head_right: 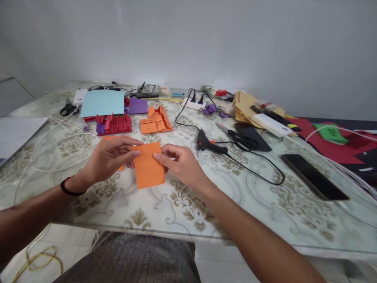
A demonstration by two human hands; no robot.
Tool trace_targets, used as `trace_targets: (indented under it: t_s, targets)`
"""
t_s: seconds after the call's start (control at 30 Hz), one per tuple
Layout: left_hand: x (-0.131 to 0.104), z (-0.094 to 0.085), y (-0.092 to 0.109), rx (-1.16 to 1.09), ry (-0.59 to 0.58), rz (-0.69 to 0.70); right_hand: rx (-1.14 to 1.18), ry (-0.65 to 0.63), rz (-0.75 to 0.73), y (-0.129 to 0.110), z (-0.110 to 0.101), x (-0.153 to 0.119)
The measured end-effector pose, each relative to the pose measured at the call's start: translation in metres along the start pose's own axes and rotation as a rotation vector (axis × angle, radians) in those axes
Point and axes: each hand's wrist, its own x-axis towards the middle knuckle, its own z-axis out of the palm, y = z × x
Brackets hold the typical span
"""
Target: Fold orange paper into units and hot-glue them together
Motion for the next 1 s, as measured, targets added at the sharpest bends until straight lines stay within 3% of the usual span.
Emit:
trace_targets:
  t_s: [1.0]
  targets:
    - [-0.0007, -0.0002, 0.0028, 0.014, 0.008, 0.022, 0.043, 0.023, 0.006, -0.0031, 0.0027, 0.0004]
